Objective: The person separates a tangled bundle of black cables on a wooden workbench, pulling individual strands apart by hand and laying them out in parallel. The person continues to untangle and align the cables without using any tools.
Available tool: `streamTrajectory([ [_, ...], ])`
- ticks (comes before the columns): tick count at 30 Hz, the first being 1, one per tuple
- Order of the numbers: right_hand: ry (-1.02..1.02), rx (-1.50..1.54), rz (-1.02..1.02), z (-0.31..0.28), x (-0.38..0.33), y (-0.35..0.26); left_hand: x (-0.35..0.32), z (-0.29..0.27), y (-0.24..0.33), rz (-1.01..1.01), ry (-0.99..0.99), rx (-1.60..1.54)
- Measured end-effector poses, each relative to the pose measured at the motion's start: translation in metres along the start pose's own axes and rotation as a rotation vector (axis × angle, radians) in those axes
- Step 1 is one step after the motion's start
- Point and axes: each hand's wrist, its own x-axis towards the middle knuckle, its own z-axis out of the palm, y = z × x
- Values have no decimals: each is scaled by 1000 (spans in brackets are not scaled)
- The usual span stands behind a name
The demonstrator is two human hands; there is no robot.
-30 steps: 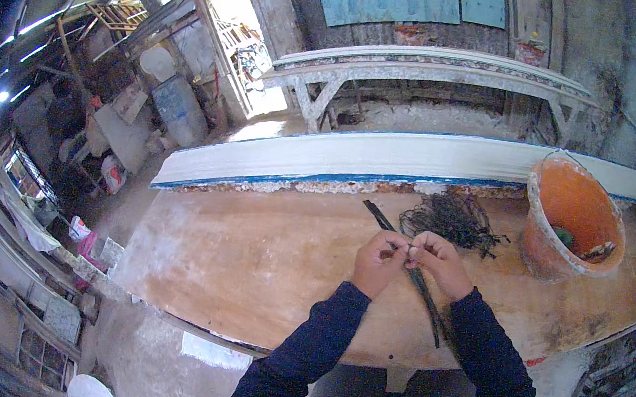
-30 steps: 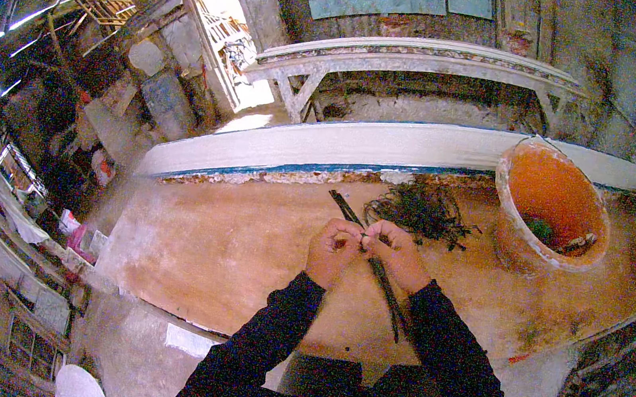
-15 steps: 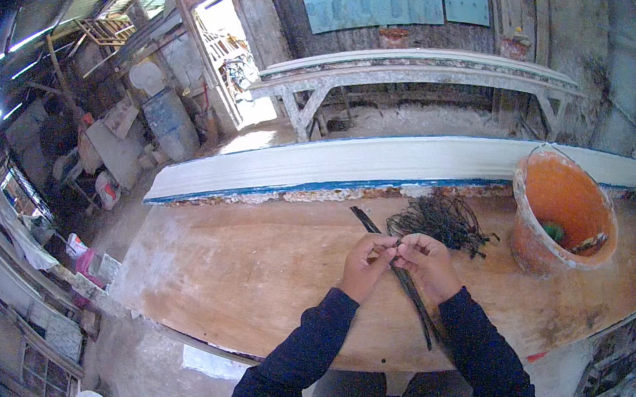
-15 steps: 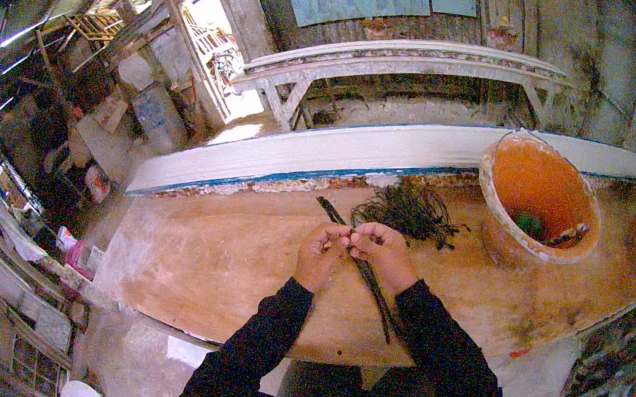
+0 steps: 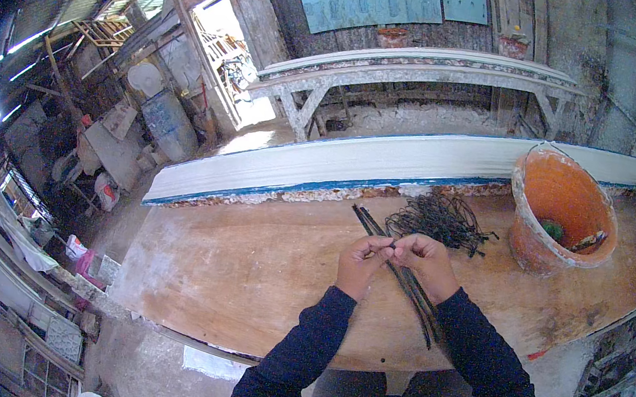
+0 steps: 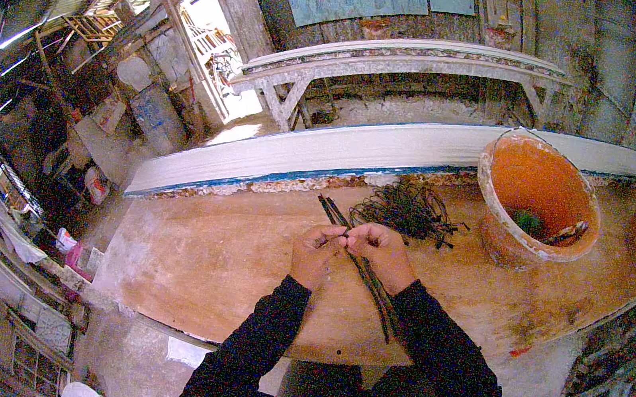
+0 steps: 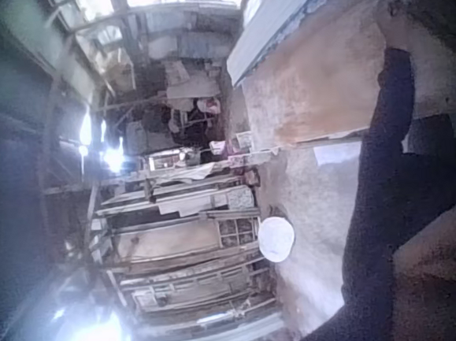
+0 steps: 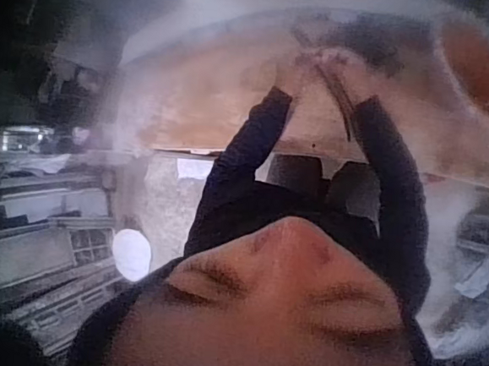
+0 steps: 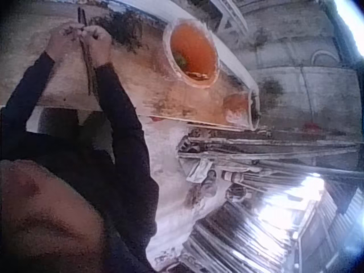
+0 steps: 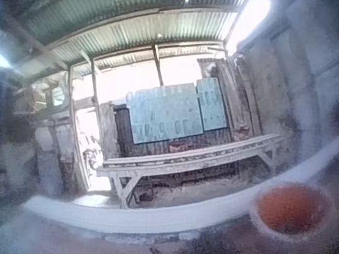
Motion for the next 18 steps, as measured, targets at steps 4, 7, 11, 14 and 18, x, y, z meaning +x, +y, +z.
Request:
streamTrajectory([
  [4, 11, -98, -39, -1, 1, 3, 0, -2, 2, -15, -37, 11],
  [7, 17, -77, -74, -1, 2, 5, 4, -5, -3, 24, -72, 36],
  [11, 33, 6, -34, 6, -1, -6, 4, 0, 8, -17, -104, -56],
  [14, 16, -34, 4, 9, -3, -13, 4, -6, 7, -30, -161, -97],
  [18, 7, -80, 8, 3, -2, -6, 6, -6, 2, -31, -124, -8],
])
